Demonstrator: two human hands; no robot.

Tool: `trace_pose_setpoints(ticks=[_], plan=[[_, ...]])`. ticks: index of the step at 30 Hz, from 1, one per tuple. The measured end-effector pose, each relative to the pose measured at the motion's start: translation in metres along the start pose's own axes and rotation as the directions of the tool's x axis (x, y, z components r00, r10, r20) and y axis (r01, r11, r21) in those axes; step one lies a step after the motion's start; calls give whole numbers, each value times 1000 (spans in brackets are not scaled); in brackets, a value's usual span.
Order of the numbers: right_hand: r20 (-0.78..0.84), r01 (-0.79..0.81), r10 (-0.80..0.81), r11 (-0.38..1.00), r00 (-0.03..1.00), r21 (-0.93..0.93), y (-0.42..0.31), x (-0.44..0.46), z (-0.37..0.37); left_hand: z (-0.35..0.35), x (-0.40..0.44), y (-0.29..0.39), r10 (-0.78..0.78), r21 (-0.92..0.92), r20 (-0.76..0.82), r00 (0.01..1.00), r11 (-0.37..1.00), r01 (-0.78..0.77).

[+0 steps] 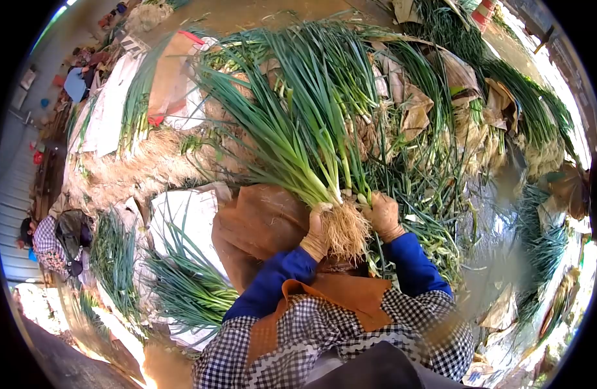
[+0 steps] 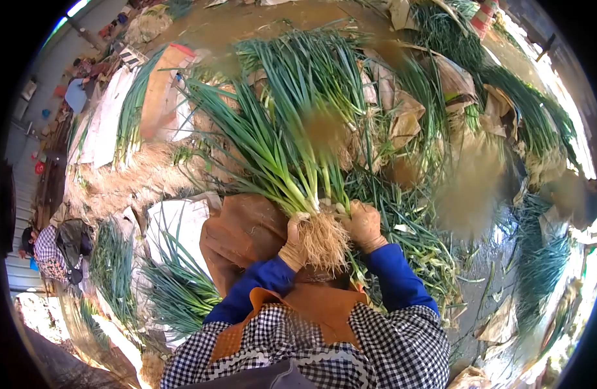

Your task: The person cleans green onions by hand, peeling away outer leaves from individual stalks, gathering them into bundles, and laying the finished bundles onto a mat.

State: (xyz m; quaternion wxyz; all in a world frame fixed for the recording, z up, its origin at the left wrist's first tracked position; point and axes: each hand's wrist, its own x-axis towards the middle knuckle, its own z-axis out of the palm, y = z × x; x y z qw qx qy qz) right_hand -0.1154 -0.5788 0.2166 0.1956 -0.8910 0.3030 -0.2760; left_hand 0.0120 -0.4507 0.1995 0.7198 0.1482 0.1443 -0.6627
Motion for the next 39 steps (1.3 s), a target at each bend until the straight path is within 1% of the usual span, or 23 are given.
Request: trace_pose_setpoints(ticks=[4, 6, 7, 8, 9, 11, 12, 13, 14, 16, 17, 19, 20, 22, 27, 28, 29, 30, 33, 35, 36, 38, 39], plan=[[-135, -363, 487, 784, 863, 503, 16, -38, -4, 26, 0, -2, 94, -3, 121, 988, 996, -94], [-142, -439, 818, 436, 557, 786, 16, -24, -54, 14, -7, 0, 194, -50, 227, 954, 981, -187], [-185, -582, 835, 503, 518, 639, 60, -36, -74, 2, -5, 19, 141, -79, 222, 965, 989, -126], [-185, -733, 745, 666, 641, 139, 102, -50, -92, 8, -11, 29, 86, -34, 225, 971, 996, -80], [-22, -607, 644, 710, 765, -357, 127, -62, -98, 13, -13, 33, 33, 9, 231, 972, 999, -36], [568, -72, 611, 713, 552, -697, 128, -80, -101, 6, -4, 25, 77, -2, 116, 990, 997, -78], [650, -147, 620, 764, 439, -629, 95, -42, -98, 9, -1, 22, 106, 83, 88, 990, 990, -113], [601, -433, 631, 775, 490, -460, 51, -6, -98, 9, 0, 21, 107, 79, 91, 990, 990, -114], [453, -425, 356, 903, 818, 57, 59, -11, -67, 6, -2, 18, 70, 42, 103, 992, 996, -75], [639, -603, 185, 594, 746, 532, -8, 33, -54, 3, 0, 20, 97, 80, 91, 991, 991, -104], [741, -697, 171, 522, 650, 491, 5, 38, -11, -3, -2, 23, 6, -17, 107, 994, 1000, -4], [334, -328, 231, 904, 914, 275, -7, 36, 41, -35, 17, 26, 93, 147, 163, 982, 982, -117], [305, -297, 241, 942, 921, 155, -23, 39, 31, -24, 13, 25, 103, 148, 166, 981, 981, -128], [207, -308, 297, 951, 932, 20, -31, 31, 20, 8, -4, 18, 164, -65, 72, 984, 985, -159], [42, -486, 490, 870, 871, -85, 19, -10, 62, -26, 9, 0, -15, -51, 54, 998, 999, 18], [127, -519, 562, 813, 817, -264, 35, -13, 64, -56, 21, -3, 15, -256, 406, 914, 962, 98], [207, -334, 442, 850, 873, -408, 102, -39, 72, 3, -10, 2, 49, 21, 268, 962, 998, -57], [157, -445, 524, 819, 837, -362, 157, -74, 63, 68, -43, 6, 82, 328, 125, 989, 937, -119], [728, -17, 448, 857, 519, -516, 140, -86, 13, 41, -27, 18, 54, 232, 220, 974, 967, -106], [713, -73, 607, 776, 351, -626, 86, -32, -20, 22, -16, 16, -12, 141, 311, 950, 989, -34], [565, -71, 348, 888, 748, -454, 84, -21, -17, 22, -8, 18, -16, 147, 320, 947, 989, -33], [595, -622, 400, 750, 697, 225, 27, 49, -26, 16, -11, 16, 14, 97, 221, 975, 995, -36], [613, -579, 171, 587, 771, 565, 16, 65, -14, 14, -11, 15, 35, 72, 178, 983, 996, -48]])
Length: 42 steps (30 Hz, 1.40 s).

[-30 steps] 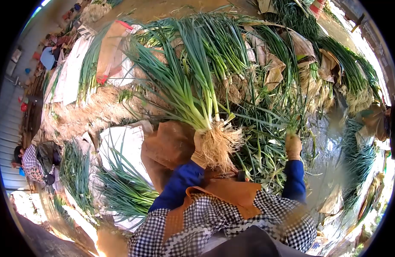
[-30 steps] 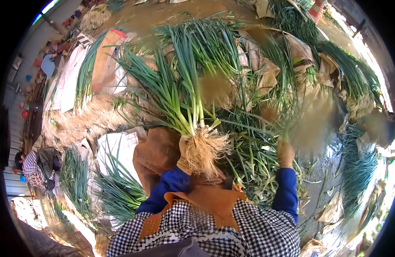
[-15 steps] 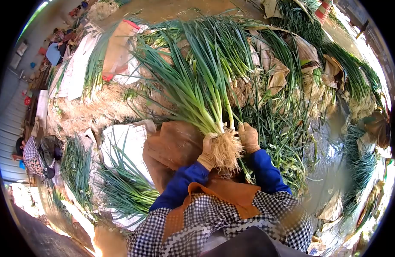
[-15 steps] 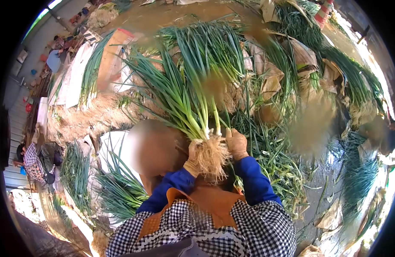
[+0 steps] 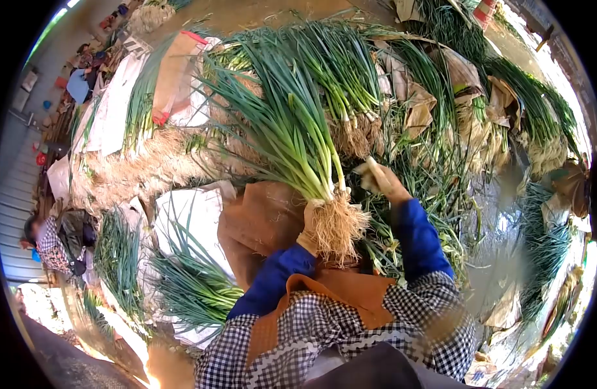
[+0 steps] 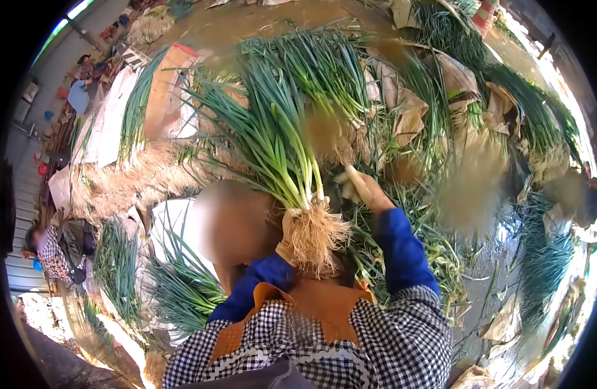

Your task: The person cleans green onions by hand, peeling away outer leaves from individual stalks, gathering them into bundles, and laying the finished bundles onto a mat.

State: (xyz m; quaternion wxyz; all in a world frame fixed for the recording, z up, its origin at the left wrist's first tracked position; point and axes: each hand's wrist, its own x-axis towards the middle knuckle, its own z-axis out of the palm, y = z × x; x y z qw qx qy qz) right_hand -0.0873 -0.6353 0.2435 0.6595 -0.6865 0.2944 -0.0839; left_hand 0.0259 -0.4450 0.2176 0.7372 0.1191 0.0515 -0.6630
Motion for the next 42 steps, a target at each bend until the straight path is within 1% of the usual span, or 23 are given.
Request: trace_pose_setpoints(ticks=[2, 4, 6, 7, 8, 10, 11, 14, 18, 21, 24, 25, 26, 27, 28, 30, 32, 33, 36, 37, 38, 39, 42], plan=[[97, -196, 175, 935, 980, 295, -4, 44, 38, 1, -1, 2, 9, 4, 9, 1000, 1000, -9], [237, -125, 22, 895, 971, 427, -8, 60, 53, 3, -5, 5, 26, 9, 13, 1000, 1000, -26], [74, 92, -128, 925, 989, 368, -17, 69, 59, 1, -12, 5, -7, -4, -30, 1000, 1000, 7], [-65, 242, -233, 945, 970, 221, -17, 66, 58, 0, -16, 5, 24, 16, -22, 999, 1000, -24], [-216, 237, -273, 955, 937, -178, -19, 61, 56, -1, -18, 5, 55, 34, -14, 998, 998, -55], [-381, 79, -347, 819, 857, -569, -10, 59, 64, -4, -15, 1, 69, 79, -97, 993, 995, -62], [-412, 243, -385, 902, 826, -357, 13, 66, 67, -5, -11, -1, 86, 136, -167, 982, 989, -63], [-479, 292, -229, 955, 847, 59, 43, 86, 83, -27, 3, -6, 63, 103, -214, 975, 994, -42], [-553, -41, -226, 902, 802, -430, 34, 45, 77, -27, 2, -11, 82, 17, -259, 962, 997, -80], [-540, -21, -8, 999, 842, -49, 5, -17, 77, -46, 5, -8, 22, -72, -29, 999, 997, -24], [-637, 160, 34, 956, 770, 245, 8, -86, 23, -19, 3, -3, 99, -178, -109, 989, 977, -117], [-678, 232, -128, 971, 724, 64, 9, -105, -6, -26, 2, -1, 36, -194, 73, 997, 981, -21], [-663, -104, 49, 994, 747, -44, 10, -113, -35, -24, -1, -2, 29, -199, 68, 997, 980, -15], [-562, -319, -43, 786, 826, -529, 35, -109, -59, -16, 0, -2, 50, -153, 18, 999, 987, -46], [-426, -389, -48, 329, 903, -861, 59, -100, -71, -11, 1, -3, 73, -105, -28, 997, 992, -76], [-321, -261, -66, 442, 945, -858, 48, -72, -36, -9, 5, -3, 95, -101, -121, 988, 989, -107], [-316, 327, -524, 799, 791, -505, 13, -33, 26, -3, 0, -5, 60, -95, -89, 994, 993, -68], [-193, 250, -408, 803, 892, -541, -2, -20, 42, 0, 0, -5, 91, -82, -80, 993, 992, -98], [79, 219, -279, 520, 957, -826, -4, 12, 62, -22, 5, -2, 131, -13, -158, 979, 991, -135], [143, 444, -597, 395, 789, -804, 10, 13, 62, -23, 5, 1, 137, -11, -155, 978, 990, -141], [395, 555, -643, 57, 656, -830, 4, 7, 57, -20, 3, 2, 140, -45, -141, 980, 988, -148], [476, 547, -583, -63, 658, -835, 0, -13, 59, -18, 0, 2, 137, -83, -131, 982, 985, -149], [443, 839, -769, 214, 461, -501, -11, -76, 45, -20, -3, 5, 42, -151, -37, 998, 987, -47]])
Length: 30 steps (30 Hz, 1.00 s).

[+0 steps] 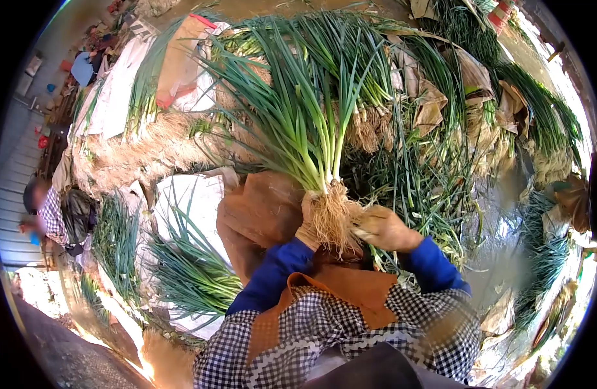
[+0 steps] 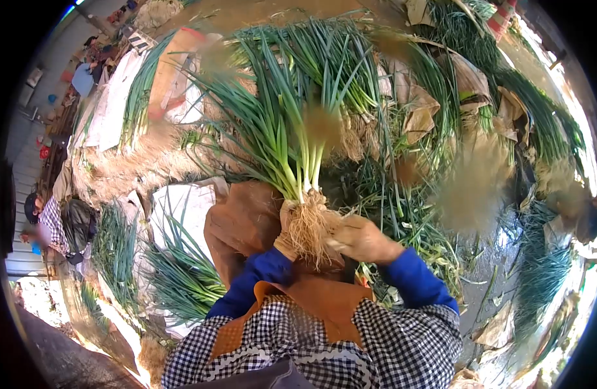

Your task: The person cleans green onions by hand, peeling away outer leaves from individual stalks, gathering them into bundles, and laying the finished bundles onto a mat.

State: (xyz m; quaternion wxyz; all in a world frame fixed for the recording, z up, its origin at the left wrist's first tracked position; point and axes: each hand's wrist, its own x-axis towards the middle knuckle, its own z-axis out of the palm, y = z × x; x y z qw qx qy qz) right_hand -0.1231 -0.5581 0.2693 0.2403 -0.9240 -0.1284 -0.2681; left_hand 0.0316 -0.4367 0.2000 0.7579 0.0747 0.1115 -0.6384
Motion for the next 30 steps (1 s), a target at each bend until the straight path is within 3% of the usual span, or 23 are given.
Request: trace_pose_setpoints(ticks=[1, 2, 3, 4, 5, 6, 7, 8, 10, 12, 15, 16, 17, 18, 20, 21, 22, 23, 24, 25, 26, 28, 30], plan=[[232, -466, 420, 862, 877, 199, 3, -17, -21, -2, 2, 3, -2, 55, -10, 1000, 999, 2], [507, -831, 664, 494, 550, 255, 9, -37, -42, -1, 3, 4, -11, 57, -11, 1000, 998, 11], [374, -753, 786, 600, 492, -270, 25, -59, -41, 2, 2, 2, -7, 80, -25, 1000, 997, 9], [195, -500, 844, 465, 500, -731, 42, -71, -37, 7, 1, 0, -1, 103, -37, 999, 995, 5], [151, -545, 854, 443, 497, -712, 46, -57, -42, 29, 2, -8, 91, 80, -108, 990, 993, -82], [17, -724, 773, 602, 634, -338, 50, -45, -32, 40, 6, -7, 98, 85, -92, 991, 992, -90], [89, -776, 775, 630, 625, -30, 42, -11, -28, 44, 2, -9, 69, 104, -82, 994, 993, -61], [53, -571, 569, 818, 821, 63, 31, 18, -28, 42, -7, -12, 32, 125, -89, 996, 992, -21], [162, -535, 521, 843, 838, 57, 41, 43, -4, 9, 1, 0, 50, 213, -45, 998, 976, -39], [373, -662, 564, 714, 737, 230, 56, 52, 3, 5, -2, 3, 7, 243, -44, 999, 970, 4], [597, -689, 357, 482, 718, 541, 33, 44, -26, 42, -10, -7, 49, 188, -4, 999, 981, -48], [585, -633, 264, 456, 767, 625, 24, 29, -38, 54, -12, -10, 38, 112, -45, 998, 993, -32], [548, -551, 85, 242, 832, 799, 29, 4, -46, 40, -8, -5, -4, 114, 86, 996, 993, -6], [476, -478, 90, 314, 875, 820, 19, -4, -69, 30, -6, -2, -10, 112, 79, 997, 994, 1], [453, -548, 343, 271, 823, 791, 21, -25, -79, 19, -1, -2, -96, -131, 227, 969, 983, 128], [450, -760, 643, 349, 620, 549, 17, -8, -72, 17, 0, 0, -94, 51, 157, 983, 995, 87], [169, -676, 666, 649, 727, 349, 28, -2, -49, 9, 3, 1, -106, 60, 159, 982, 993, 98], [105, -627, 629, 717, 770, 305, 41, 5, -28, -4, 7, 4, -54, 194, 145, 988, 981, 25], [147, -646, 650, 649, 745, 401, 43, 21, -16, -11, 9, 6, 8, 321, 142, 990, 946, -54], [180, -666, 646, 681, 742, 303, 44, 35, -7, -8, 9, 6, 3, 347, 100, 995, 937, -38], [267, -662, 606, 699, 749, 269, 50, 40, 4, -37, 15, 15, -115, 259, 122, 986, 963, 80], [376, -696, 607, 698, 700, 168, 50, 52, 0, -37, 12, 16, -82, 286, 113, 990, 957, 47], [419, -691, 564, 672, 711, 268, 36, 52, -24, -22, 7, 12, -116, 236, 145, 983, 968, 80]])
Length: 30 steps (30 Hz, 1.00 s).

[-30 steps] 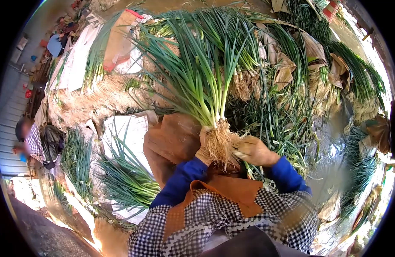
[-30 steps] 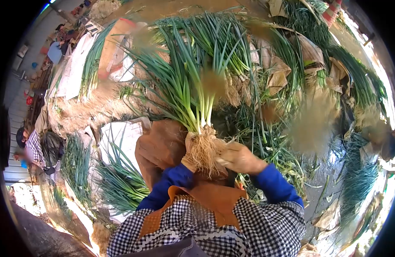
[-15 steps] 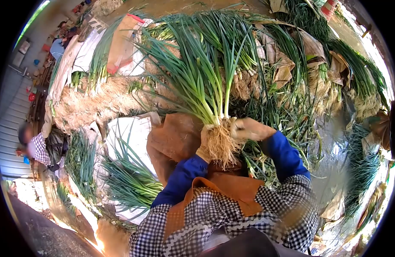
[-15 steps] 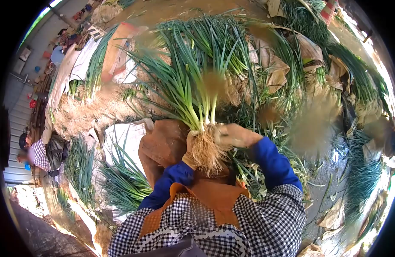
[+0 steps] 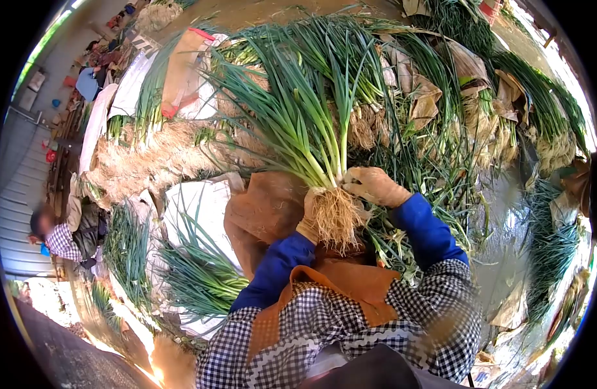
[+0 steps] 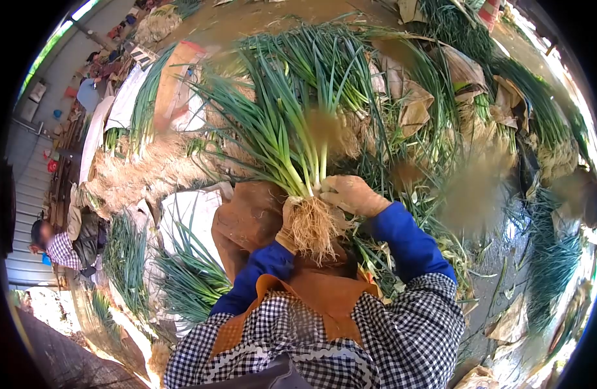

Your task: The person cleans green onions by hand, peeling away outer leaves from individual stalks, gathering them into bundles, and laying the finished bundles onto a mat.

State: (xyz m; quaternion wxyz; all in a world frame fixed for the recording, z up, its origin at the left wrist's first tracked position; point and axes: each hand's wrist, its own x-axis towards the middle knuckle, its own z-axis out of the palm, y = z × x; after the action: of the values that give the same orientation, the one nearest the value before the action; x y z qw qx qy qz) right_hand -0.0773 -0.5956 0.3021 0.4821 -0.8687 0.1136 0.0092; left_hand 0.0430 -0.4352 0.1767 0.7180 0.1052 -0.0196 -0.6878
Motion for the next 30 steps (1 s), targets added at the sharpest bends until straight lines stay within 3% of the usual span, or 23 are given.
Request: trace_pose_setpoints(ticks=[1, 2, 4, 6, 7, 8, 10, 12, 13, 14, 15, 16, 17, 18, 20, 22, 23, 24, 25, 26, 27, 28, 30], plan=[[50, 22, -27, 994, 998, 102, 0, -12, -4, 11, -1, -1, -28, -55, 41, 999, 998, 31], [71, 157, -201, 904, 977, 397, 20, -25, -5, 29, -2, -2, -34, -56, 36, 999, 998, 36], [71, 96, -147, 872, 987, 481, 16, -64, -22, 62, -2, -6, 132, 28, -45, 990, 991, -130], [-66, -43, 103, 799, 992, 600, 17, -78, -7, 53, 1, -4, 51, -49, -10, 999, 998, -51], [-182, -38, 182, 801, 966, 598, 15, -73, 3, 40, 7, -5, 50, 31, -25, 998, 998, -49], [-339, 68, 155, 824, 928, 563, 22, -64, 18, 34, 12, -5, 53, 115, -37, 998, 992, -48], [-463, 167, 208, 746, 861, 645, 22, -42, 43, 44, 12, -5, 69, 243, 31, 997, 967, -75], [-600, -1, 246, 926, 761, 378, 9, -23, 45, 61, 2, -11, 160, 120, -28, 987, 980, -156], [-746, 78, 22, 992, 666, 99, 11, -14, 49, 62, 0, -11, 159, 99, -43, 986, 983, -154], [-807, 114, -225, 974, 546, -195, 9, -8, 51, 63, -1, -7, 109, 63, -56, 992, 992, -105], [-791, 175, -223, 973, 569, -149, 4, -11, 50, 65, 1, -8, 151, 50, -58, 987, 988, -148], [-741, 55, -21, 998, 671, 21, 3, -18, 51, 66, 4, -8, 188, 40, -61, 980, 982, -186], [-684, 154, 90, 945, 724, 288, 4, -29, 47, 105, 2, -10, 277, 75, 81, 957, 956, -283], [-596, 223, 177, 814, 783, 536, 6, -46, 39, 110, 4, -7, 269, 53, 85, 959, 960, -274], [-575, 342, 196, 638, 794, 690, 15, -85, 18, 109, 4, -3, 246, 22, 82, 966, 968, -249], [-667, 462, 197, 582, 719, 670, 56, -118, 0, 103, 2, 0, 231, 13, 83, 969, 972, -233], [-665, 144, 285, 847, 691, 512, 70, -128, -9, 97, 2, 1, 222, 14, 75, 972, 974, -224], [-688, -220, 351, 936, 636, 275, 75, -131, -16, 97, 2, 4, 230, 21, 71, 970, 972, -232], [-845, -568, 97, 780, 526, -264, 78, -132, -11, 97, 2, 4, 234, 21, 65, 970, 972, -235], [-833, -686, 18, 577, 552, -442, 68, -126, -18, 96, 4, 1, 238, 18, 54, 970, 971, -239], [-851, -396, -12, 882, 525, -257, 48, -113, -13, 100, 7, 0, 256, 14, 54, 965, 966, -257], [-867, -8, -25, 999, 498, -33, 23, -95, -4, 105, 9, -1, 278, 6, 56, 959, 960, -279], [-646, 30, -370, 880, 668, -473, -42, -73, -1, 113, 13, -5, 331, -16, 45, 942, 944, -331]])
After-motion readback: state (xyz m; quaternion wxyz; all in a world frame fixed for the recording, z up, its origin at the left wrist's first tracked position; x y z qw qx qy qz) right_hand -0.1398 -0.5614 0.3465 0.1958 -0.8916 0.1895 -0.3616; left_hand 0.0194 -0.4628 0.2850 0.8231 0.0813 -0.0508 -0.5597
